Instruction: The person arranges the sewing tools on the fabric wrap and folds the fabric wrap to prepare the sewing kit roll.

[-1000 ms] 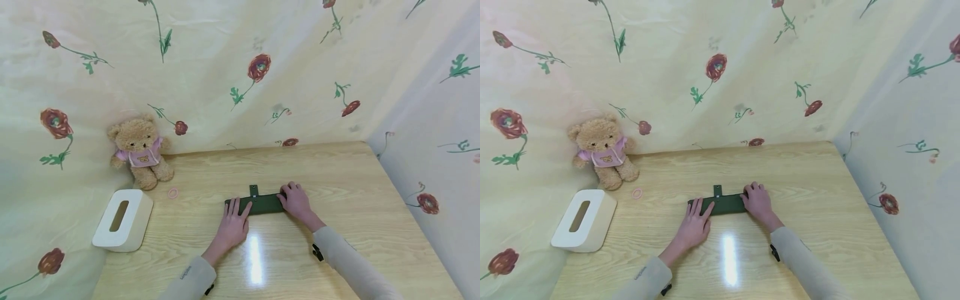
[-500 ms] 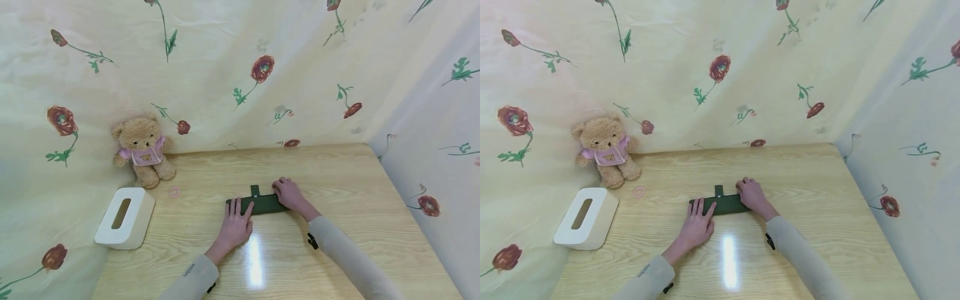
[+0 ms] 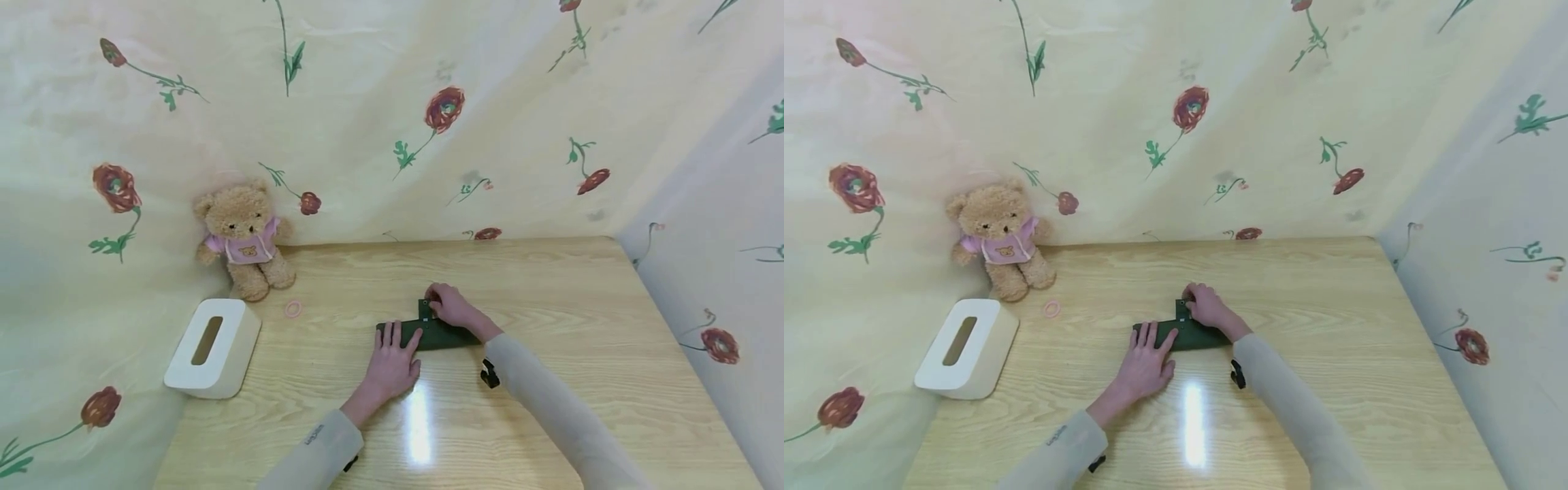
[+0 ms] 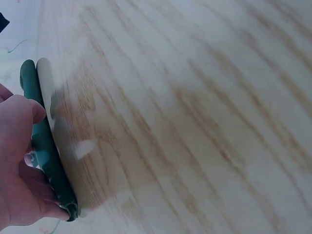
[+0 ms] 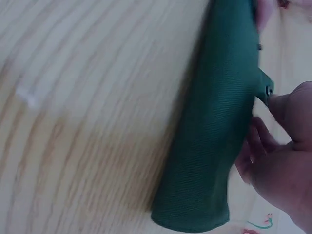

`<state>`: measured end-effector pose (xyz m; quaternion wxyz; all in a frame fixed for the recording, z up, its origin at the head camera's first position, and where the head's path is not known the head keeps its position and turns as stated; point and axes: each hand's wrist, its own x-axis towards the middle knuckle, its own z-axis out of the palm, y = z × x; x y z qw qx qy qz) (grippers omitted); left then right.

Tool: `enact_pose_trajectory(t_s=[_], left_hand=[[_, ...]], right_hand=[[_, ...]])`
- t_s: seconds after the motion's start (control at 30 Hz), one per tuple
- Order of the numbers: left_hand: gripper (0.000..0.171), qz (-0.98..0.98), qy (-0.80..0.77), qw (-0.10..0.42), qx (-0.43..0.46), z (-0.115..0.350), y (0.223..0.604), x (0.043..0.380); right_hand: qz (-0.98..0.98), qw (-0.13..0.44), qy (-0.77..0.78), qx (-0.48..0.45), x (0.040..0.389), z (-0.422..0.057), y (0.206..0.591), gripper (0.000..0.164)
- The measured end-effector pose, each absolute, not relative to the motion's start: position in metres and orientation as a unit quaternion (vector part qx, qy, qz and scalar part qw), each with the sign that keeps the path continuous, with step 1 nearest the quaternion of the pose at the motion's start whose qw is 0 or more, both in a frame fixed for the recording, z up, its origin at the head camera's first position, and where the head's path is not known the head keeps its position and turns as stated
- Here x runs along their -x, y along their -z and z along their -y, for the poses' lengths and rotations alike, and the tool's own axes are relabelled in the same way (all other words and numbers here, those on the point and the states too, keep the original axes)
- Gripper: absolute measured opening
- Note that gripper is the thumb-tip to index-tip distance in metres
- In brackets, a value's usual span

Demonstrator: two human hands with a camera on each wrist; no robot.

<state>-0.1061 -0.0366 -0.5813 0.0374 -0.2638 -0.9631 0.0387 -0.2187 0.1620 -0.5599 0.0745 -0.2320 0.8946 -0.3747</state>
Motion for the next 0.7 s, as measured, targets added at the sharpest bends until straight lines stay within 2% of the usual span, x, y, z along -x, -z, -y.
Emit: enact_pose_trajectory(t_s=[0.13, 0.37, 0.7], left_hand=[[0.060, 0.963, -0.039, 0.039, 0.265, 0.036, 0.580, 0.107], [0.059, 0.961, -0.042, 0.040, 0.270, 0.037, 0.576, 0.108], [0.060, 0.964, -0.038, 0.002, 0.262, 0.036, 0.571, 0.109]], right_hand=[[-0.855, 0.099, 0.449, 0.240, 0.217, -0.165, 0.557, 0.009], [-0.850, 0.068, 0.450, 0.265, 0.201, -0.172, 0.553, 0.014], [-0.864, 0.040, 0.413, 0.286, 0.181, -0.176, 0.558, 0.017]])
